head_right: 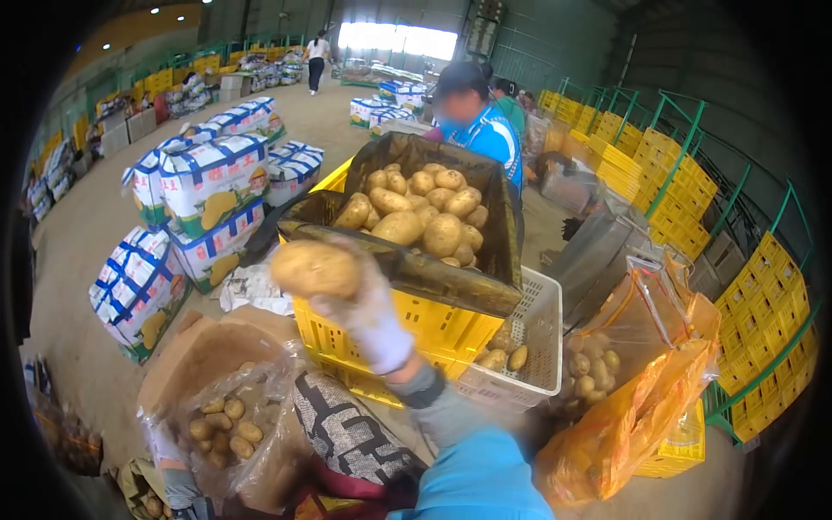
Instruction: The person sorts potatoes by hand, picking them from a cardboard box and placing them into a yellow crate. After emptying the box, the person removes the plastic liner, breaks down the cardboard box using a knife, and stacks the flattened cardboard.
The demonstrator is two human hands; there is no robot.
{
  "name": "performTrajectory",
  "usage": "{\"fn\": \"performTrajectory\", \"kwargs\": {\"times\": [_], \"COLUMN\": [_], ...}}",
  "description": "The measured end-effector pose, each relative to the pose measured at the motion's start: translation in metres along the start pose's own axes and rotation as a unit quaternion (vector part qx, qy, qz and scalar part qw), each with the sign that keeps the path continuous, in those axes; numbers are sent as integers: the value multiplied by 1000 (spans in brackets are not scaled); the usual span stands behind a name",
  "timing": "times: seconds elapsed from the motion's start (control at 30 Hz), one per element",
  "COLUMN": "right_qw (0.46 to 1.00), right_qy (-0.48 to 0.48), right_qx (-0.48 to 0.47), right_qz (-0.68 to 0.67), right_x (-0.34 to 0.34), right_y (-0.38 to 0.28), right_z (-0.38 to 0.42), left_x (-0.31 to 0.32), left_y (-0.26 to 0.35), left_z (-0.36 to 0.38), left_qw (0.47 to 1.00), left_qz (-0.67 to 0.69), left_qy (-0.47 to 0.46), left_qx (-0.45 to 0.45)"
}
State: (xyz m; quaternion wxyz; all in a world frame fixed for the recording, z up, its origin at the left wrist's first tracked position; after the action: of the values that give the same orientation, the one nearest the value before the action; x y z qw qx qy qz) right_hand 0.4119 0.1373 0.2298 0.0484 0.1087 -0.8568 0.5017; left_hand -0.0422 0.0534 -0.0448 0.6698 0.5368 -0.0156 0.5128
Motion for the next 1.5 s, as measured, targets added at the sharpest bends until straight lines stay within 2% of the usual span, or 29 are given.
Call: {"fn": "performTrajectory", "kwargs": {"times": [0.07, 0.2, 0.27, 0.33, 0.37, 0.47, 0.53, 0.57, 0.6, 0.63, 0.67, 0.73, 0.77, 0.83, 0.87, 0.93, 1.0, 1.03, 1.07, 1.1, 1.17, 1.23, 1.3, 1.33, 1.37, 1.4, 1.43, 1.47, 1.5], "right_qw": [993, 943, 925, 902, 901, 925, 958, 965, 978, 990, 997, 996, 984, 943, 921, 883, 804, 778, 773, 758, 757, 793, 800, 743, 649, 666, 756, 804, 808], "right_qy": [109, 312, 355, 414, 412, 333, 255, 217, 173, 122, 70, -12, -72, -187, -250, -357, -409, -435, -472, -444, -488, -530, -551, -525, -456, -478, -536, -567, -555], "right_qx": [-35, -103, -135, -122, -138, -155, -118, -119, -87, -40, 7, 85, 162, 274, 295, 305, 422, 439, 412, 462, 421, 301, 236, 391, 542, 512, 354, 180, 192], "right_qz": [37, 42, 7, -32, 8, 96, 50, 91, 79, 53, 29, -5, -33, -41, -45, -7, -85, -113, -101, -123, -111, -24, 10, -137, -278, -257, -125, 16, 36], "right_x": [-69, -182, -235, -247, -249, -229, -188, -165, -140, -111, -79, -12, 30, 127, 172, 262, 339, 377, 412, 443, 500, 547, 564, 560, 550, 531, 506, 481, 455], "right_y": [-45, -101, -103, -110, -117, -105, -95, -82, -65, -43, -19, 33, 62, 112, 134, 163, 199, 205, 220, 222, 244, 265, 299, 323, 346, 348, 341, 339, 348], "right_z": [17, 70, 86, 100, 110, 114, 95, 86, 72, 59, 48, 37, 36, 54, 70, 111, 154, 176, 197, 217, 249, 273, 282, 285, 283, 271, 251, 232, 214], "left_x": [-21, -44, -46, -25, -40, -57, -64, -71, -86, -96, -93, -118, -159, -225, -249, -323, -368, -384, -397, -408, -435, -446, -468, -479, -482, -495, -480, -463, -479], "left_y": [-9, -2, 1, 8, 4, 24, 52, 70, 90, 113, 140, 183, 191, 200, 194, 155, 110, 95, 82, 69, 51, 52, 53, 50, 50, 49, 62, 75, 69], "left_z": [-19, -27, -27, -8, -28, -34, -24, -19, -20, -11, 33, 89, 102, 118, 132, 136, 143, 143, 142, 136, 107, 82, 61, 54, 52, 45, 49, 54, 45], "left_qw": [1000, 998, 998, 999, 999, 998, 993, 989, 987, 974, 968, 983, 975, 949, 919, 894, 841, 860, 872, 879, 850, 834, 790, 765, 739, 726, 744, 757, 742], "left_qz": [17, -53, -51, -26, -17, 13, 45, 60, 119, 144, 165, 76, 38, -48, -145, -291, -359, -283, -205, -125, -128, -126, -150, -161, -171, -198, -252, -306, -397], "left_qy": [-2, 25, 31, 39, 10, -54, -94, -113, -102, -149, -157, 34, 88, 180, 293, 303, 361, 395, 424, 447, 498, 524, 592, 623, 651, 658, 619, 574, 532], "left_qx": [-12, -2, -13, -27, -28, 5, 46, 77, 37, 94, 102, 162, 199, 253, 222, 156, 182, 157, 131, 104, 117, 120, 56, 24, 22, 31, -17, -65, -93]}}
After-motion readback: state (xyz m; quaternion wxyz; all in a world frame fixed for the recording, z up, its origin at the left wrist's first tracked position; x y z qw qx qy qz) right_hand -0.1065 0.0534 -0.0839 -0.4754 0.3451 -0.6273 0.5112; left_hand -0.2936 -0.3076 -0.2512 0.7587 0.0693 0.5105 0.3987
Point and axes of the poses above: each hand's wrist, its own z-axis away from the middle knuckle, its own x-axis out of the palm, y = z × x, the point moved 5 cm from there along -z, towards the middle knuckle, and after that the axes turned 4 degrees about y, right-handed, at the moved point
